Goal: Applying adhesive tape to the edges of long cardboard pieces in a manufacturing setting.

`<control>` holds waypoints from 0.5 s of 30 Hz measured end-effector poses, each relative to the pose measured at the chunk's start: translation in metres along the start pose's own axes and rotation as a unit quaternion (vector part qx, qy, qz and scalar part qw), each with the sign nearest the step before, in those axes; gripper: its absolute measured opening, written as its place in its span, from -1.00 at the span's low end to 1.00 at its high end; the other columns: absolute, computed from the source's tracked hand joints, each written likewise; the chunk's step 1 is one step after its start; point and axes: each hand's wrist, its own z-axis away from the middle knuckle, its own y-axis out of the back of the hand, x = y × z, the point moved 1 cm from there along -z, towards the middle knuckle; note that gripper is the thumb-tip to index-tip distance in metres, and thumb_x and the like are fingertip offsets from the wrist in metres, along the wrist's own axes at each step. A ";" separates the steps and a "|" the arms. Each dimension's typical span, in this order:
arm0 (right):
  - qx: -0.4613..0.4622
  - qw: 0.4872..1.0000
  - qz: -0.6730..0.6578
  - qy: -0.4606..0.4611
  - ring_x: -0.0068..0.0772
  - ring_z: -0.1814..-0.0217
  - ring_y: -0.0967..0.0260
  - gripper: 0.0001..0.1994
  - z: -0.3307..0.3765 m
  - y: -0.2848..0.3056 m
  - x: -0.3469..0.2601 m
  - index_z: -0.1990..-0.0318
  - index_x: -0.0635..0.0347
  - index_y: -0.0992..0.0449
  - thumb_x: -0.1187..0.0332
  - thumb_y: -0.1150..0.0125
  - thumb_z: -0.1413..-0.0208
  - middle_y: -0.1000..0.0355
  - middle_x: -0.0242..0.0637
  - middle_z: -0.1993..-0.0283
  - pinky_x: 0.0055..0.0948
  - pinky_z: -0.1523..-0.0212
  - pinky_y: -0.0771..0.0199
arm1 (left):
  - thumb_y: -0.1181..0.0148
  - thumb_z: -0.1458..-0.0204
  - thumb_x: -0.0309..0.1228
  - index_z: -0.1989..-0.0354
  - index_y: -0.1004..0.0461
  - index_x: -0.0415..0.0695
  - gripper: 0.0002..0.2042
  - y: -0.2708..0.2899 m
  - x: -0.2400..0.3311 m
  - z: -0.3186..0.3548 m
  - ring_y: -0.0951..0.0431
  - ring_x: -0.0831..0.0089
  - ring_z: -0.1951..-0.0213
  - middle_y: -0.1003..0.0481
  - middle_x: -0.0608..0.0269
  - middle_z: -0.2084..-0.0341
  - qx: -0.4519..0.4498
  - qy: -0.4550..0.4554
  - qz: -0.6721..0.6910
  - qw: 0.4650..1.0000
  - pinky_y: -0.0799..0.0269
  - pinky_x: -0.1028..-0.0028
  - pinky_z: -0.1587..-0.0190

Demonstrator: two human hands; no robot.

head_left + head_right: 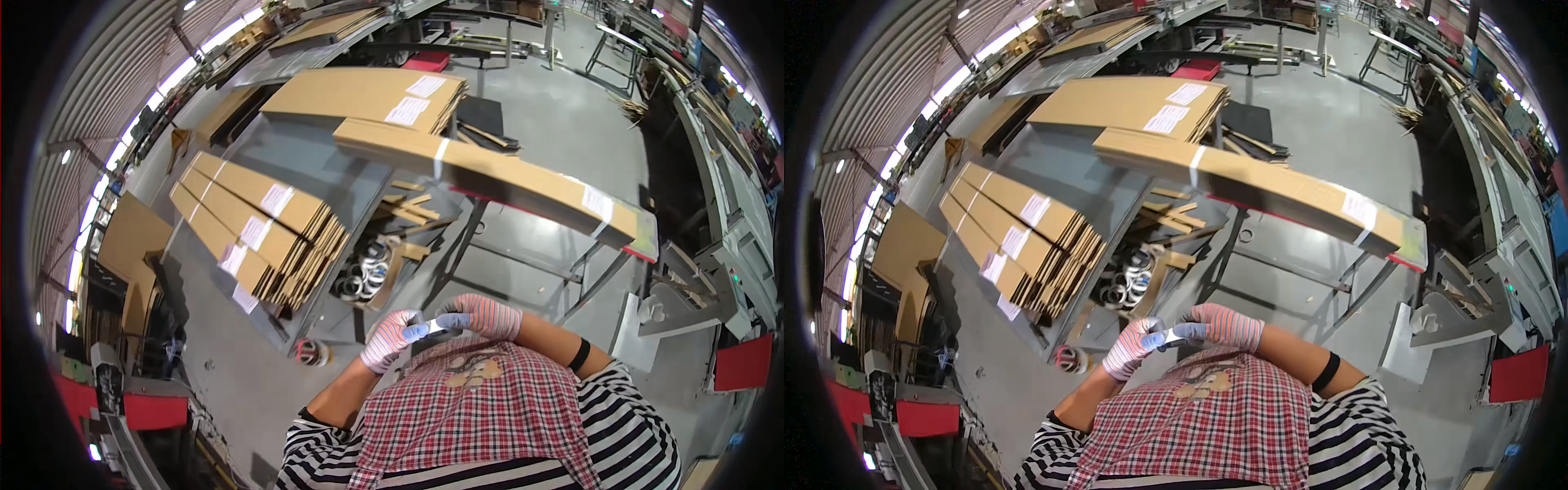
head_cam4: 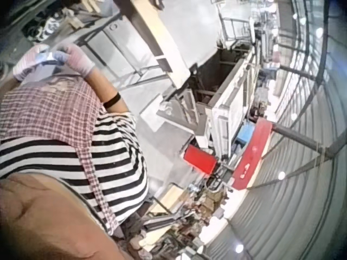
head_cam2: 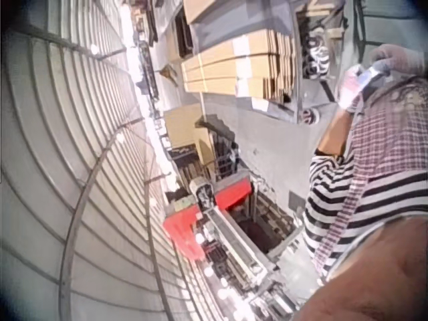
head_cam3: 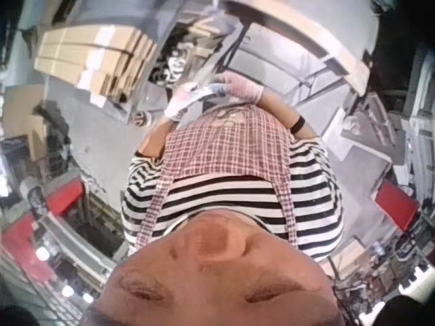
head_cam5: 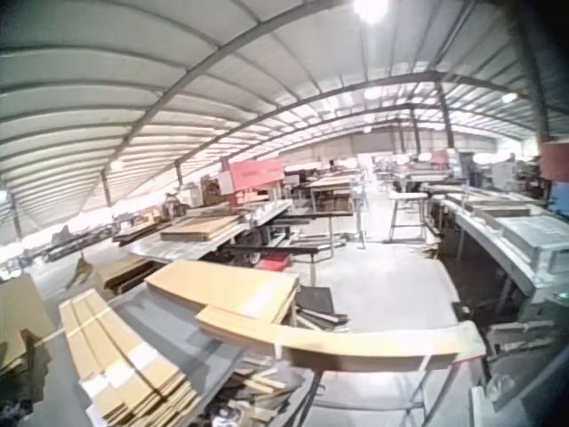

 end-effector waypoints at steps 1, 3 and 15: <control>0.012 1.000 -0.019 0.014 -0.73 0.41 -0.21 -0.69 0.012 0.015 0.000 0.23 0.21 -0.48 0.11 -0.19 -0.14 -0.37 -0.53 0.42 -0.68 0.40 -0.21 | -0.14 -0.01 0.13 0.52 -0.45 -0.13 -0.51 -0.012 -0.003 -0.018 -0.31 0.67 0.52 -0.41 0.42 0.62 -0.003 -0.016 -0.001 1.000 -0.17 0.64 0.45; 0.027 0.999 -0.004 0.029 -0.70 0.36 -0.27 -0.62 0.030 0.047 -0.007 0.11 0.25 -0.45 0.11 -0.22 -0.12 -0.42 -0.48 0.35 -0.64 0.33 -0.28 | -0.11 -0.04 0.13 0.50 -0.44 -0.12 -0.52 -0.027 -0.008 -0.056 -0.34 0.64 0.49 -0.40 0.42 0.61 0.006 -0.013 0.060 0.998 -0.23 0.60 0.39; 0.279 0.839 0.467 0.027 -0.03 0.23 -0.46 -0.59 -0.047 0.284 -0.091 0.06 0.29 -0.37 0.10 -0.14 -0.14 -0.47 0.01 0.31 -0.22 0.21 -0.42 | -0.20 -0.08 -0.17 0.21 -0.38 -0.05 -0.74 0.043 -0.028 -0.291 -0.45 0.52 0.50 -0.43 0.37 0.53 0.169 0.093 0.311 0.931 -0.46 0.47 0.33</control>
